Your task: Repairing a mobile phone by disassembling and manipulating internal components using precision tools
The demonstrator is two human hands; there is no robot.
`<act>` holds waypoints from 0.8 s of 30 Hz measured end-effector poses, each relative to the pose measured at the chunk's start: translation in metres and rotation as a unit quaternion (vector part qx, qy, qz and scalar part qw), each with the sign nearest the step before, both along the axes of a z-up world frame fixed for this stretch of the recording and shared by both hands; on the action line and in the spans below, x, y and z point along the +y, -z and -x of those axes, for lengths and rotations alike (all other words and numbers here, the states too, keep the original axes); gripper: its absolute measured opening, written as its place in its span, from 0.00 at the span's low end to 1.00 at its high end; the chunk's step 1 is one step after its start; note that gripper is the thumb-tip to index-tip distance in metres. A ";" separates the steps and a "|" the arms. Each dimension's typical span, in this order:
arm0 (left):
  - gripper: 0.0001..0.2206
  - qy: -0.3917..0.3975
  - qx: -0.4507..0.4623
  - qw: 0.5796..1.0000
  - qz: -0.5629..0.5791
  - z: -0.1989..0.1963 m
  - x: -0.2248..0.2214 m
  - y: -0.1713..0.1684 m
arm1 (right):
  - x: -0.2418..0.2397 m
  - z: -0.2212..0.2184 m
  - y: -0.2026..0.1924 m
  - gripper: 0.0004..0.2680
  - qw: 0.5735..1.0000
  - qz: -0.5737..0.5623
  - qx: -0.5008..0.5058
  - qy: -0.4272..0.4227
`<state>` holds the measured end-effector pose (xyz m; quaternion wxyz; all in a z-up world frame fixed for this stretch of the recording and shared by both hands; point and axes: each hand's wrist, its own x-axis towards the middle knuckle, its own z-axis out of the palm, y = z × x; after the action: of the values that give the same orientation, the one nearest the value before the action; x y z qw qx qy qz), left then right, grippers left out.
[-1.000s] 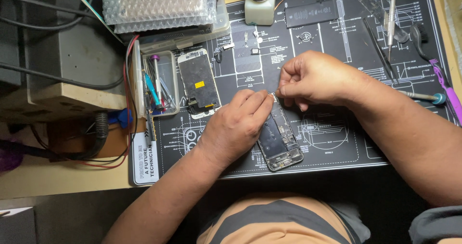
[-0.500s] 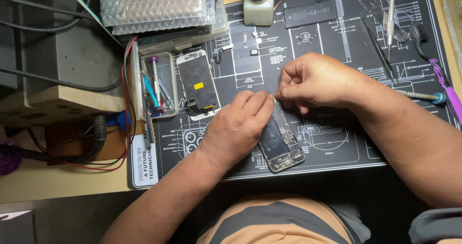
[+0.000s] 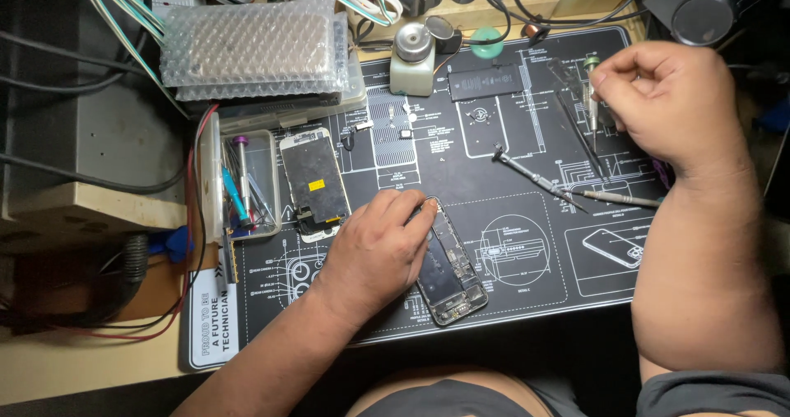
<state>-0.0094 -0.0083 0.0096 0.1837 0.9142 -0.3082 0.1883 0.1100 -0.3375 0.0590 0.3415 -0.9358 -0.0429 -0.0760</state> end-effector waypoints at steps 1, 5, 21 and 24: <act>0.14 0.002 -0.005 1.000 0.005 -0.002 0.002 0.000 | 0.000 0.001 -0.003 0.02 1.000 0.005 -0.005 0.002; 0.12 0.008 0.050 0.998 0.033 -0.005 0.004 0.004 | -0.004 0.003 -0.010 0.05 0.989 0.063 0.131 0.002; 0.14 -0.004 0.028 0.999 0.015 -0.006 0.006 0.008 | 0.000 0.022 -0.017 0.07 0.928 0.193 0.292 -0.127; 0.11 0.000 0.036 0.999 0.013 -0.005 0.006 0.010 | 0.027 0.029 -0.007 0.10 0.923 0.202 0.234 -0.230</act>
<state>-0.0040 -0.0027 -0.0003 0.2069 0.9178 -0.2992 0.1591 0.0807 -0.3106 0.0664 0.1534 -0.9403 -0.1906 0.2364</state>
